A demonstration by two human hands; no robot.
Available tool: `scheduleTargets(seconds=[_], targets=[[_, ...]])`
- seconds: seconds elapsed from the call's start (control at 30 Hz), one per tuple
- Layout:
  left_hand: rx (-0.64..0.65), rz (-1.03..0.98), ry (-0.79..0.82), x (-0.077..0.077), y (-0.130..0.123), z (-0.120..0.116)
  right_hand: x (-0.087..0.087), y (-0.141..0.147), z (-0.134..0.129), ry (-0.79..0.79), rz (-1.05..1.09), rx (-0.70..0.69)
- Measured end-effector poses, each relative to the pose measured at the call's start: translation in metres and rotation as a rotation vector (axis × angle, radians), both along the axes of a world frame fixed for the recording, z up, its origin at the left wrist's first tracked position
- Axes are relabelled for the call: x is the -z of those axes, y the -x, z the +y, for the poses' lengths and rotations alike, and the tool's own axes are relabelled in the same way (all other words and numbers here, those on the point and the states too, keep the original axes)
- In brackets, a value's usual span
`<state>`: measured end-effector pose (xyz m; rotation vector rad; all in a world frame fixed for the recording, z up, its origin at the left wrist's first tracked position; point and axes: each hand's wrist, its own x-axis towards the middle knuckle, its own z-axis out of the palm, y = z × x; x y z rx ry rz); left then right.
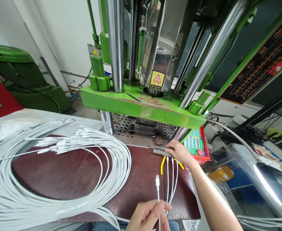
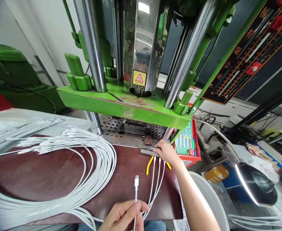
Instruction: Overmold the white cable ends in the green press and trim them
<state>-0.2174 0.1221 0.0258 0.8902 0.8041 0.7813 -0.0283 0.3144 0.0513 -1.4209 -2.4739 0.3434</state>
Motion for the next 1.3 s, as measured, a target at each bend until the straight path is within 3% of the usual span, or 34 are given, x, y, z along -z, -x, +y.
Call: scheduleTargets(seconds=[0.2, 0.3, 0.43, 0.5, 0.6, 0.73, 0.9, 1.1, 1.3], targets=[[-0.004, -0.029, -0.029, -0.006, -0.002, 0.001, -0.01, 0.007, -0.01, -0.003, 0.066, 0.065], [0.01, -0.017, -0.046, -0.008, -0.003, 0.001, -0.027, 0.016, -0.046, -0.026, 0.225, 0.107], [0.044, -0.025, -0.038, -0.011, -0.006, -0.001, -0.042, 0.024, -0.108, 0.283, 0.693, 0.041], [0.072, 0.011, -0.025, -0.012, -0.007, -0.002, -0.044, 0.025, -0.132, 0.359, 0.783, 0.042], [0.117, 0.083, -0.013, -0.012, -0.01, -0.005, -0.043, 0.023, -0.152, 0.34, 0.776, 0.048], [0.162, 0.117, -0.005, -0.012, -0.015, -0.008, -0.044, 0.02, -0.161, 0.32, 0.681, 0.048], [0.18, 0.16, -0.041, -0.016, -0.019, -0.011, -0.04, 0.016, -0.164, 0.344, 0.694, 0.19], [0.195, 0.153, -0.047, -0.016, -0.022, -0.012, -0.038, 0.008, -0.17, 0.458, 0.713, 0.181], [0.203, 0.211, -0.095, -0.014, -0.024, -0.014, -0.038, 0.005, -0.175, 0.464, 0.761, 0.205]])
